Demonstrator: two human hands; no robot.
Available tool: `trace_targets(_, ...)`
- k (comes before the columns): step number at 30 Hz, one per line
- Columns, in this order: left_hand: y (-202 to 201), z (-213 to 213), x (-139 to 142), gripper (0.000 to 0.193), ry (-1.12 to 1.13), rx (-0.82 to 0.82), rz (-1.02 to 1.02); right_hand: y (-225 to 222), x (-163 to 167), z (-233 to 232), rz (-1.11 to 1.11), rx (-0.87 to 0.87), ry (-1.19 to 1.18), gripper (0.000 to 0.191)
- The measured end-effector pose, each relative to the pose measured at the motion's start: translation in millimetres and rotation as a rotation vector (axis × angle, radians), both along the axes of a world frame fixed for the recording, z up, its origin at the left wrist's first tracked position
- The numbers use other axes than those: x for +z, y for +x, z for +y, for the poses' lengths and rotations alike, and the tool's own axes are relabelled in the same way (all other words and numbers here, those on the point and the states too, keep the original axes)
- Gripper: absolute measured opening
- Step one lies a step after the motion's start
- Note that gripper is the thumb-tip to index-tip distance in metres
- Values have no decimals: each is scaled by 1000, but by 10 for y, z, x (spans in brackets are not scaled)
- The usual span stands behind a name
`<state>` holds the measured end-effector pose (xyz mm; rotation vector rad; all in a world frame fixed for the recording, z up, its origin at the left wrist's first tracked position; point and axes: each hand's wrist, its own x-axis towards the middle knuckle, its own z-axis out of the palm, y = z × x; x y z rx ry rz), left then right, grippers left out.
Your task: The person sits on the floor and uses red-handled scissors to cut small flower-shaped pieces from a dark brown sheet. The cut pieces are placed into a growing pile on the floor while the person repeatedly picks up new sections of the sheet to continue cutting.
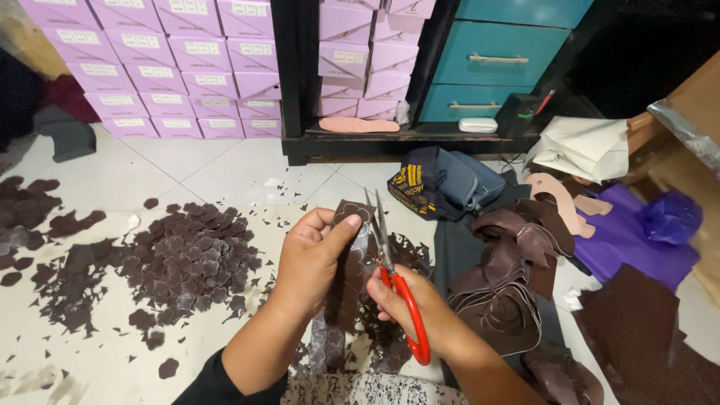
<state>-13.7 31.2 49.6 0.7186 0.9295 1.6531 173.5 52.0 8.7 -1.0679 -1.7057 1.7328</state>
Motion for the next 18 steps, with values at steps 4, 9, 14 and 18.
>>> trace_targets(4, 47, -7, 32, 11, 34, 15, 47, 32, -36, 63, 60, 56, 99, 43)
trace_targets(9, 60, -21, 26, 12, -26, 35, 45, -5, -103, 99, 47, 20, 39, 49)
trace_targets(14, 31, 17, -33, 13, -45, 87, 30, -101, -146, 114, 37, 40, 2, 51)
trace_targets(18, 11, 29, -87, 13, -31, 108, 43, -137, -177, 109, -7, 30, -17, 52)
